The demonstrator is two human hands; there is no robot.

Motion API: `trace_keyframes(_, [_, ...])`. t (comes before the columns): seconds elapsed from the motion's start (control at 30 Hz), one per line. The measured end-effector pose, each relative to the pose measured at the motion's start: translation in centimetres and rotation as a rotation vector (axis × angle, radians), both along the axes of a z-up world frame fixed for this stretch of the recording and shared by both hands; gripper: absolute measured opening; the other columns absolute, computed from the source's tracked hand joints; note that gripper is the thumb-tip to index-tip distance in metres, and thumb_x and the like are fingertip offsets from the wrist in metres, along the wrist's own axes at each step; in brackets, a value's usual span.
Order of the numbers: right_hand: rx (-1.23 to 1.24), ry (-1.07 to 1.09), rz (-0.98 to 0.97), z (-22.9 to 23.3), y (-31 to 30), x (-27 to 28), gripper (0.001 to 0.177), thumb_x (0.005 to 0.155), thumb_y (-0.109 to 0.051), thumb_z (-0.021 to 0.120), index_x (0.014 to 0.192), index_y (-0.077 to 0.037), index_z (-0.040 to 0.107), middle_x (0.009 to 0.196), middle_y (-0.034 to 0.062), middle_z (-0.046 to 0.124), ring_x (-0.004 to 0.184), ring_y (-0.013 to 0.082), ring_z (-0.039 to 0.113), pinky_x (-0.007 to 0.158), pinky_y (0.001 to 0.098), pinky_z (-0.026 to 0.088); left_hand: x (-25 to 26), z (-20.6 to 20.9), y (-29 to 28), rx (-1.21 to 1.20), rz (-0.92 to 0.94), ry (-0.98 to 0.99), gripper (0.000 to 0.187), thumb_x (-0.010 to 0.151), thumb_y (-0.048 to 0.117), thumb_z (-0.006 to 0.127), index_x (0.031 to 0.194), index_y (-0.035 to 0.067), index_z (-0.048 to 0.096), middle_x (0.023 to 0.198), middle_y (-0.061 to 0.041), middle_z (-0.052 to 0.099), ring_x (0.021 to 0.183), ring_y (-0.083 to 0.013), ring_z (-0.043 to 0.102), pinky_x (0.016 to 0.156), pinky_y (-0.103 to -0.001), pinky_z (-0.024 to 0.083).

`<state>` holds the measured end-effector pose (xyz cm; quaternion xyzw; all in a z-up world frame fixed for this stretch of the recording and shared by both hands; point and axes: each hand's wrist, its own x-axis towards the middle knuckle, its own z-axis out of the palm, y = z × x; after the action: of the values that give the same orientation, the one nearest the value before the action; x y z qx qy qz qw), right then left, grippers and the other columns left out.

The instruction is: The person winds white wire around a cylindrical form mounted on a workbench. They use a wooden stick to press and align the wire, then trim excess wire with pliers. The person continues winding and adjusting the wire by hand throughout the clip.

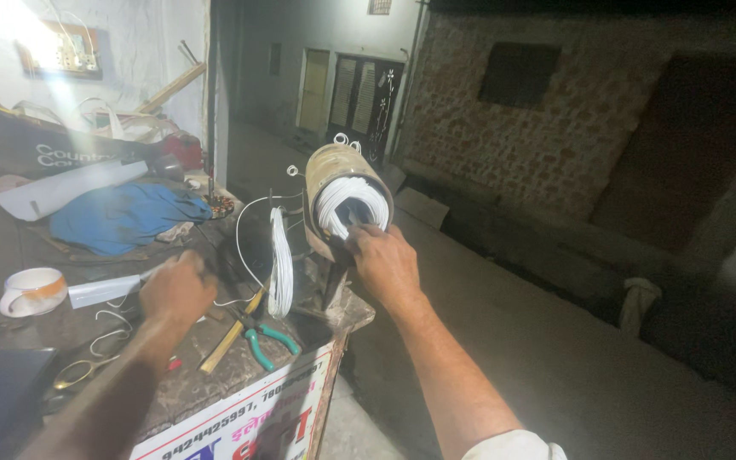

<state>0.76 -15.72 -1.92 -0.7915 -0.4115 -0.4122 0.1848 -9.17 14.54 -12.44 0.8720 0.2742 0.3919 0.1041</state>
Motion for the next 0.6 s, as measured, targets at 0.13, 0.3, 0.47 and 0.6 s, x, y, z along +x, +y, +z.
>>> trace_keyframes(0.13, [0.01, 0.045, 0.008, 0.0, -0.1, 0.1, 0.027, 0.088, -0.021, 0.066, 0.113, -0.015, 0.076, 0.122, 0.0014, 0.072, 0.104, 0.0321, 0.064, 0.084, 0.0441, 0.055, -0.8, 0.5, -2.9, 0.12, -0.192, -0.157, 0.022, 0.089, 0.03, 0.067, 0.102, 0.013, 0.069, 0.098, -0.009, 0.072, 0.096, -0.0316, 0.069, 0.083, -0.048, 0.054])
trace_keyframes(0.3, [-0.063, 0.134, -0.074, 0.4, 0.2, 0.0, 0.022, 0.096, -0.027, 0.063, 0.109, -0.017, 0.077, 0.119, -0.0012, 0.073, 0.107, 0.0289, 0.065, 0.091, 0.0426, 0.054, -1.9, 4.2, -6.9, 0.19, -0.384, -0.383, 0.02, 0.089, 0.024, 0.068, 0.104, 0.011, 0.069, 0.096, -0.008, 0.071, 0.095, -0.0305, 0.069, 0.082, -0.046, 0.054])
trace_keyframes(0.47, [-0.065, 0.103, 0.003, 0.8, 0.0, 0.4, 0.024, 0.093, -0.028, 0.064, 0.109, -0.016, 0.076, 0.126, -0.0006, 0.071, 0.111, 0.0295, 0.064, 0.09, 0.0432, 0.052, -1.1, 9.6, -10.7, 0.546, -0.719, -0.52, 0.022, 0.088, 0.018, 0.071, 0.108, 0.01, 0.068, 0.107, -0.009, 0.071, 0.101, -0.0309, 0.069, 0.086, -0.044, 0.055])
trace_keyframes(0.6, [-0.118, 0.123, 0.039, 1.5, -0.2, 0.9, 0.026, 0.094, -0.027, 0.065, 0.115, -0.015, 0.074, 0.123, 0.0053, 0.071, 0.108, 0.0337, 0.065, 0.088, 0.0464, 0.052, 1.4, 13.7, -12.5, 0.587, -0.798, -0.013, 0.046, 0.082, 0.018, 0.072, 0.125, 0.008, 0.064, 0.113, -0.01, 0.068, 0.094, -0.0347, 0.069, 0.075, -0.049, 0.055])
